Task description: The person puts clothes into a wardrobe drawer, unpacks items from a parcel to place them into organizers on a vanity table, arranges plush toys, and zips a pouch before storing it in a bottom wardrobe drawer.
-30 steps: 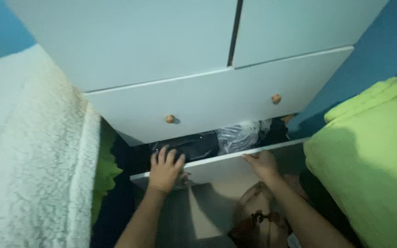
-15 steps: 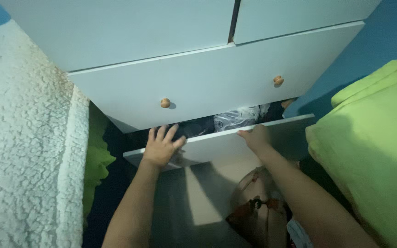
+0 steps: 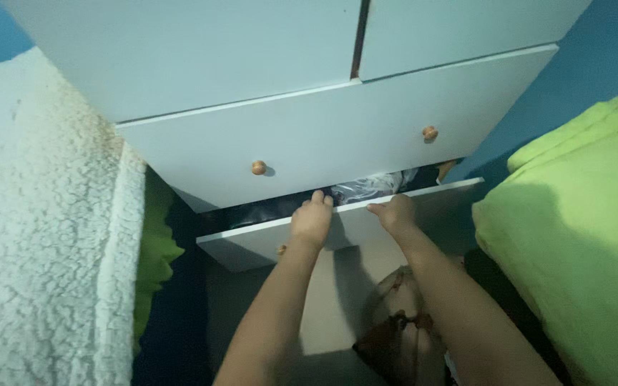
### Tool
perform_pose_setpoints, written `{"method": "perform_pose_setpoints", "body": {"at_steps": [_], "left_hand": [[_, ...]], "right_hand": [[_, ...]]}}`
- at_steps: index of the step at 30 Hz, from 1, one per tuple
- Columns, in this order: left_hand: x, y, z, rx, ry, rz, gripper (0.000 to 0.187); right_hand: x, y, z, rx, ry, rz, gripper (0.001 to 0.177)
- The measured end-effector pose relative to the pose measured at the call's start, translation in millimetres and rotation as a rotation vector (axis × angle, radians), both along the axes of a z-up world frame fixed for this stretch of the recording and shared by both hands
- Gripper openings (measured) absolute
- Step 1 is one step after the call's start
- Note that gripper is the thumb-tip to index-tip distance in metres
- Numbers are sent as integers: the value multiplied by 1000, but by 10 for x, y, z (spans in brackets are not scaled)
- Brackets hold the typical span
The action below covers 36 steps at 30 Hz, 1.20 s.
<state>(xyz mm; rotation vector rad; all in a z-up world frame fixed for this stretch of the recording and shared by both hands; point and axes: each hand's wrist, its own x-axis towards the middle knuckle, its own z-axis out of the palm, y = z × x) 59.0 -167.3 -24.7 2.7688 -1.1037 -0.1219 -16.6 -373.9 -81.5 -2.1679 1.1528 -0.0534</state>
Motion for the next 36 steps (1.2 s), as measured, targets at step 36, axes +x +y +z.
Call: {"method": "perform_pose_setpoints", "body": {"at_steps": [36], "left_hand": [[652, 1253, 356, -1024, 1277, 1124, 51]], "right_hand": [[-71, -279, 119, -703, -41, 629, 31]]}}
